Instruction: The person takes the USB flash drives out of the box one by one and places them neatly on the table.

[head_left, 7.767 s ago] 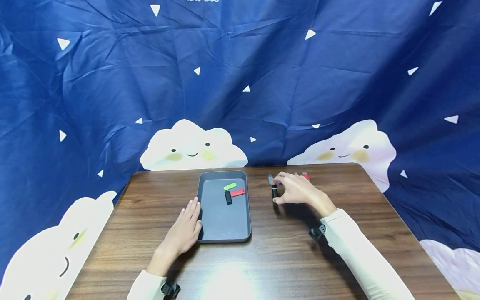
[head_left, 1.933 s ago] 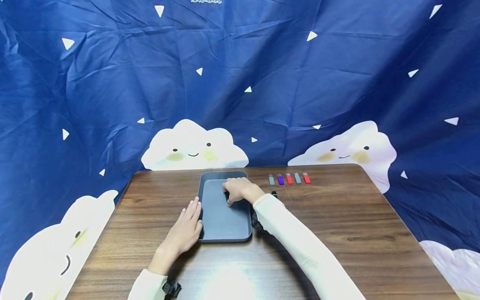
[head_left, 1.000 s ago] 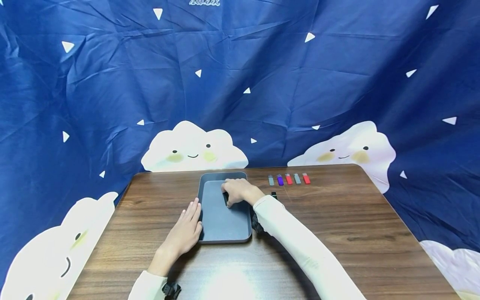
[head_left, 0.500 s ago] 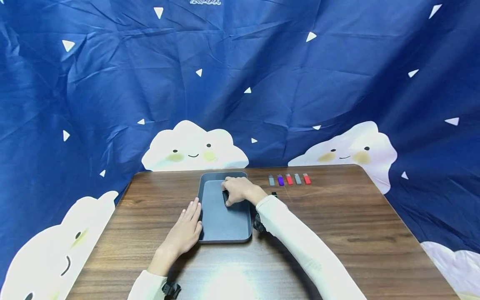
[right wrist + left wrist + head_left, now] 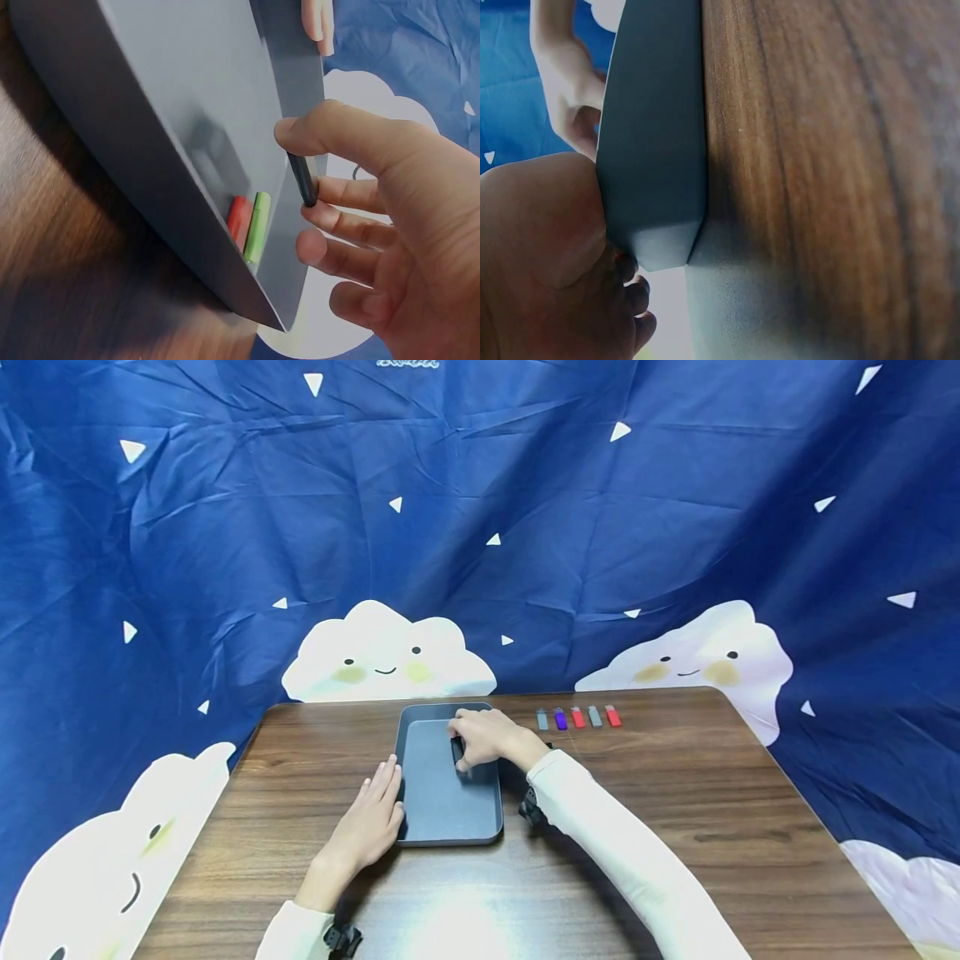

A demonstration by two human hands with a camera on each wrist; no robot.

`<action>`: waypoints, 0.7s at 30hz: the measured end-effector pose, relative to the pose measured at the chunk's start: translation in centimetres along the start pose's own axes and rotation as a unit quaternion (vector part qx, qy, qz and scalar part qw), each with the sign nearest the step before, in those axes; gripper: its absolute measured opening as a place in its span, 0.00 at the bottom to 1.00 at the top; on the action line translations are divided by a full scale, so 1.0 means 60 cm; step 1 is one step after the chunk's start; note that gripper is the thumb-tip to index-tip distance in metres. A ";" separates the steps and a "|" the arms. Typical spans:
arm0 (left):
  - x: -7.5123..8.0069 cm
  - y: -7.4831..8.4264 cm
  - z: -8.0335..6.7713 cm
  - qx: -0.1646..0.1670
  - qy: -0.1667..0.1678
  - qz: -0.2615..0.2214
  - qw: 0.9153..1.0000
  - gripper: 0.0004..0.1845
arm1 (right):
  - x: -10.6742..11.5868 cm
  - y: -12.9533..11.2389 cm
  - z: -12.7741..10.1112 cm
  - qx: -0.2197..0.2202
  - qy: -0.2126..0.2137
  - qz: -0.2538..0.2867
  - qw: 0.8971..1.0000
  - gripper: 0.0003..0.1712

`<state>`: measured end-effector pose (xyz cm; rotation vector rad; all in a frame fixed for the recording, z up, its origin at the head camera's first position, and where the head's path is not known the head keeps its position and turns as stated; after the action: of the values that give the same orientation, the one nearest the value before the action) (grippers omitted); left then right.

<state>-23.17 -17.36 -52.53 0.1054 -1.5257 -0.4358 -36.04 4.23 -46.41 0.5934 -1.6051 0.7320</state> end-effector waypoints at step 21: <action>-0.003 -0.003 0.001 -0.002 0.008 0.002 1.000 0.33 | 0.021 0.032 -0.061 0.000 0.044 0.005 0.999 0.33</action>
<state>-23.28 -17.42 -52.76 0.1019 -1.5086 -0.4341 -35.21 8.23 -45.06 0.5477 -1.5277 0.7558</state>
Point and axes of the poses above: each hand's wrist, its own z-axis towards the middle knuckle, its own x-axis out of the back of the hand, y = z × x, the point moved 3 cm from there along z, towards the middle knuckle, and after that the axes turned 6 degrees about x, right-handed, at the moved point
